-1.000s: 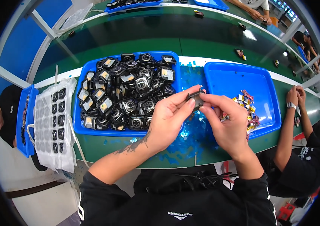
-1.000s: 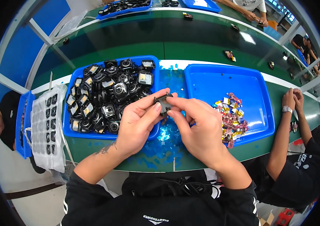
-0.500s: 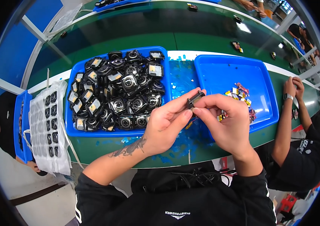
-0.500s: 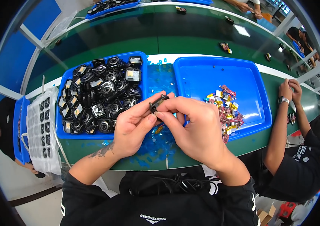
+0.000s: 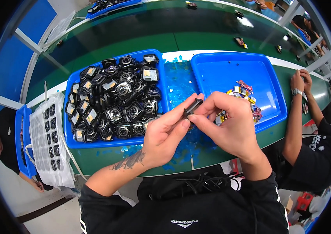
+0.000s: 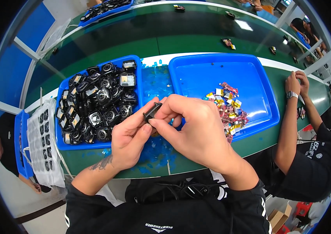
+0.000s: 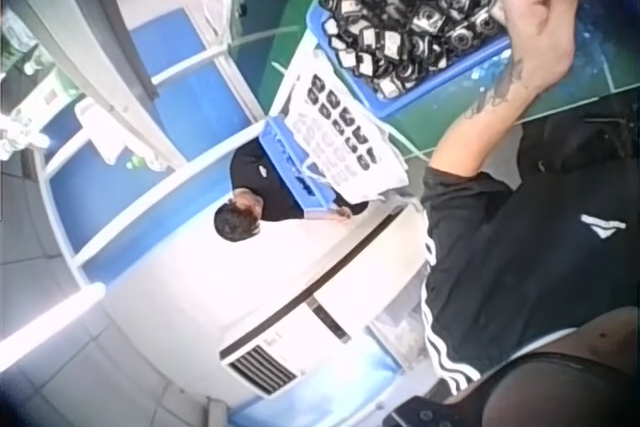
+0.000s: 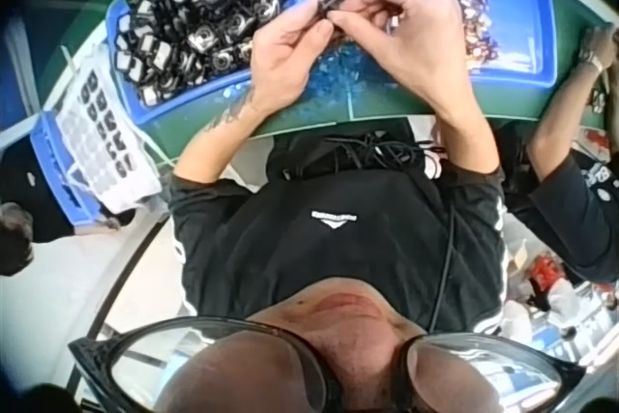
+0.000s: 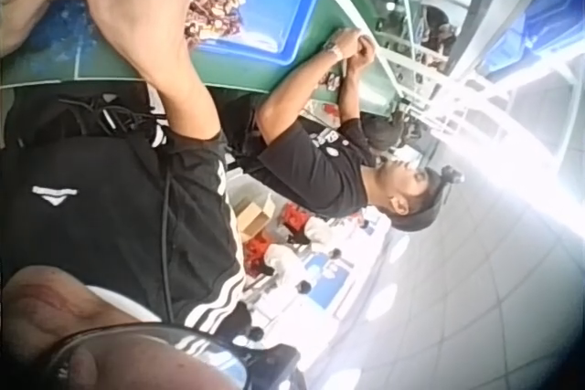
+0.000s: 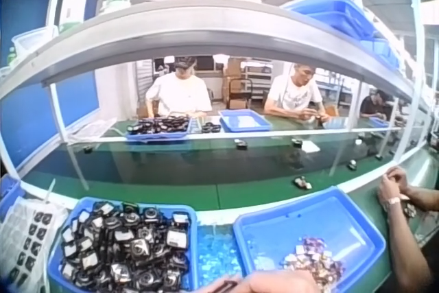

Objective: The recorder is assembling small electronic housing components by inserting circuit boards or batteries into black casings and adding adhesive or small parts.

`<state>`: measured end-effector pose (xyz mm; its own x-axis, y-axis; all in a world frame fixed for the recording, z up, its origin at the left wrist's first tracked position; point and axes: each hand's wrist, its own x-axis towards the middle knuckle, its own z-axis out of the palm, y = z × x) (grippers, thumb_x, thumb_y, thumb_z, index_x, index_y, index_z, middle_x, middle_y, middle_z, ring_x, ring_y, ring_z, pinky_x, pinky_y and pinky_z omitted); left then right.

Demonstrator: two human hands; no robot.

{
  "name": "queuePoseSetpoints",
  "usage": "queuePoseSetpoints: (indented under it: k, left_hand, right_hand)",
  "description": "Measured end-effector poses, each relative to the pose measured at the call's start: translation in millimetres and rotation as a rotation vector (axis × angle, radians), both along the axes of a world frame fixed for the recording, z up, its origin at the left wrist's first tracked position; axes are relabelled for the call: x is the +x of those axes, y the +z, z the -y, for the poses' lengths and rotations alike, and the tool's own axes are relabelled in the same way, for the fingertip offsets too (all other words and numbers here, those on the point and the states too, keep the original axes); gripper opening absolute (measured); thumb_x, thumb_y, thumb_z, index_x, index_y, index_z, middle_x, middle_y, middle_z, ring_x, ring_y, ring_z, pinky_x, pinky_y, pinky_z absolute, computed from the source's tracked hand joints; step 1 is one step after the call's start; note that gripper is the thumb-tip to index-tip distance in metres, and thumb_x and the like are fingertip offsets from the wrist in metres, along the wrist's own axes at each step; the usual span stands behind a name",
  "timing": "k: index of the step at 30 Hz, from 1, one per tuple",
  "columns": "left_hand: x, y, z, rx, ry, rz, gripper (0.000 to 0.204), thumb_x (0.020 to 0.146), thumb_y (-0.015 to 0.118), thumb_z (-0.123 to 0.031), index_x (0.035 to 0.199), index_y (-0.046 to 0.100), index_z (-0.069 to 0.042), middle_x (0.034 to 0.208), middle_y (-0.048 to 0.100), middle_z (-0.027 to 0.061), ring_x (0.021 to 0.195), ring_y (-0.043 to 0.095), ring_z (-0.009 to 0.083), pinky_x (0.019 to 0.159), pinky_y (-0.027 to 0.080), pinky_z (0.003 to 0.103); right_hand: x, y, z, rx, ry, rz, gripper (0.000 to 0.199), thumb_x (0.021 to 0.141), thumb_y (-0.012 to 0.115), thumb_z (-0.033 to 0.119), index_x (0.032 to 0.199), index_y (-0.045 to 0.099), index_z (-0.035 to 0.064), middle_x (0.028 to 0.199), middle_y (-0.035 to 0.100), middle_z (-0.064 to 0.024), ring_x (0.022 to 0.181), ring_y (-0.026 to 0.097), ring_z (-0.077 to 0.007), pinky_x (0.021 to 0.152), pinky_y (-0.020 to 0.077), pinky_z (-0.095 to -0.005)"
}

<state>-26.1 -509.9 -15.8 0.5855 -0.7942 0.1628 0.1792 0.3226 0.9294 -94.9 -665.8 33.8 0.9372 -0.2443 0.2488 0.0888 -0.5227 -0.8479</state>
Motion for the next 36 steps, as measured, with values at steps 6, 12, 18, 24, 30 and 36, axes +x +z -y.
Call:
queuePoseSetpoints:
  k: [6, 12, 18, 24, 30, 36]
  left_hand:
    - [0, 1, -4, 0.001, -0.016, 0.121, 0.046, 0.100, 0.040, -0.001, 0.144, 0.030, 0.007, 0.145, 0.042, 0.0162, 0.129, 0.046, 0.0192, 0.108, 0.037, 0.031]
    - [-1, 1, -4, 0.032, -0.025, -0.049, 0.047, 0.101, 0.041, -0.007, 0.145, 0.031, 0.005, 0.137, 0.051, 0.0143, 0.123, 0.051, 0.0172, 0.103, 0.041, 0.029]
    - [13, 8, 5, -0.118, 0.217, -0.224, 0.046, 0.100, 0.041, -0.007, 0.142, 0.030, 0.007, 0.140, 0.044, 0.0226, 0.127, 0.049, 0.0298, 0.102, 0.046, 0.039]
    - [9, 9, 4, -0.139, 0.181, -0.186, 0.047, 0.097, 0.040, 0.000, 0.143, 0.030, 0.005, 0.138, 0.047, 0.0216, 0.125, 0.051, 0.0279, 0.103, 0.045, 0.039]
    - [25, 9, -8, 0.152, 0.243, 0.739, 0.036, 0.086, 0.054, 0.009, 0.120, 0.061, -0.001, 0.128, 0.055, 0.0209, 0.114, 0.059, 0.0258, 0.092, 0.051, 0.032]
    - [22, 11, -6, 0.206, 0.318, 0.847, 0.026, 0.078, 0.068, 0.007, 0.103, 0.070, -0.001, 0.112, 0.064, 0.0169, 0.090, 0.069, 0.0228, 0.074, 0.056, 0.026]
  right_hand:
    - [-6, -1, 0, -0.167, -0.027, 0.186, 0.021, 0.069, 0.079, -0.001, 0.073, 0.058, 0.0022, 0.069, 0.057, -0.0005, 0.065, 0.054, -0.0067, 0.058, 0.0443, -0.0211]
    - [0, -3, 1, 0.022, 0.004, 0.048, 0.038, 0.072, 0.076, -0.001, 0.098, 0.048, 0.0032, 0.094, 0.047, -0.0013, 0.082, 0.051, -0.0087, 0.074, 0.0448, -0.0224]
    - [-4, -8, 12, 0.353, 0.014, 0.062, 0.043, 0.075, 0.076, 0.002, 0.112, 0.054, 0.0025, 0.099, 0.058, -0.0034, 0.089, 0.056, -0.0118, 0.078, 0.0504, -0.0259]
    - [-10, -22, 6, 0.149, 0.058, 0.010, 0.021, 0.081, 0.072, -0.001, 0.101, 0.064, -0.0007, 0.094, 0.066, -0.0068, 0.084, 0.065, -0.0111, 0.071, 0.0548, -0.0244]
    - [-10, -16, 10, 0.481, 0.112, -0.047, 0.012, 0.089, 0.064, 0.000, 0.100, 0.063, -0.0043, 0.093, 0.063, -0.0054, 0.085, 0.060, -0.0077, 0.071, 0.0534, -0.0219]
    - [-11, -10, 10, 0.608, 0.181, -0.163, 0.008, 0.094, 0.059, 0.006, 0.094, 0.055, -0.0014, 0.092, 0.055, -0.0019, 0.086, 0.053, -0.0055, 0.072, 0.0504, -0.0223]
